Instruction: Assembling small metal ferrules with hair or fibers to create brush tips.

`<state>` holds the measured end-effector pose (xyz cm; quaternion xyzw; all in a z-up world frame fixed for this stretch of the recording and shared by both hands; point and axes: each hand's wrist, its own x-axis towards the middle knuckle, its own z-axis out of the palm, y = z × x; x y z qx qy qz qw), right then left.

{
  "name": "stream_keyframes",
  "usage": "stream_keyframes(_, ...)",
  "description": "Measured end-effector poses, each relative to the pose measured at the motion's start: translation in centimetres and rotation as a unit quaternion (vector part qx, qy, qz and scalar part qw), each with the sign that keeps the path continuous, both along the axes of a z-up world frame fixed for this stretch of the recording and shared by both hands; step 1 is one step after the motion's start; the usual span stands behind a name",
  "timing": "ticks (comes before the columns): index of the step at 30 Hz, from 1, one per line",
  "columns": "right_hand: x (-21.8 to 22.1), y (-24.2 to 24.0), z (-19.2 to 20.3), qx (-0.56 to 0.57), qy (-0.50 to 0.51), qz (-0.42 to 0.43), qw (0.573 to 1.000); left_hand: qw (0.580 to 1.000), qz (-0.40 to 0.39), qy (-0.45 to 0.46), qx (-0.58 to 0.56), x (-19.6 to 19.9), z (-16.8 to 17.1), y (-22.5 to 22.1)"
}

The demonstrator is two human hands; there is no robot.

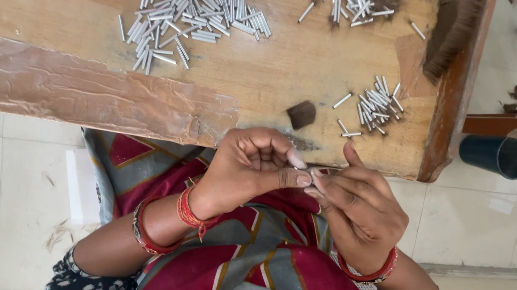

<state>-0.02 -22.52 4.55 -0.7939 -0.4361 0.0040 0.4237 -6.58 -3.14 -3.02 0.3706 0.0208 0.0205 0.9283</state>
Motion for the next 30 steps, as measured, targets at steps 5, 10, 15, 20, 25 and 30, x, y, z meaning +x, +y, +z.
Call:
stream_keyframes(5,-0.4,0.3,0.2,0.02,-0.005,-0.012,1.0,0.999,-0.012,0.019,0.045,-0.1,-0.8,-0.2)
stream_keyframes(10,-0.7,0.0,0.2,0.013,-0.013,-0.01,1.0,0.998,-0.009,0.019,0.053,-0.2,-0.6,-0.5)
stream_keyframes(15,-1.2,-0.1,0.3,0.021,0.002,-0.018,1.0,0.998,-0.01,0.009,0.053,-0.4,-1.0,-0.5)
stream_keyframes(20,-0.8,-0.2,-0.2,-0.002,0.004,-0.021,1.0,0.997,-0.027,0.013,0.066,0.0,-1.4,-0.6)
stream_keyframes(25,0.5,-0.1,-0.6,-0.006,0.017,-0.047,0.999,0.997,-0.046,0.016,0.066,2.0,0.5,0.5)
stream_keyframes(30,3.4,-0.1,-1.2,-0.105,-0.096,-0.157,0.977,0.849,0.074,-0.027,0.522,6.1,3.6,3.8)
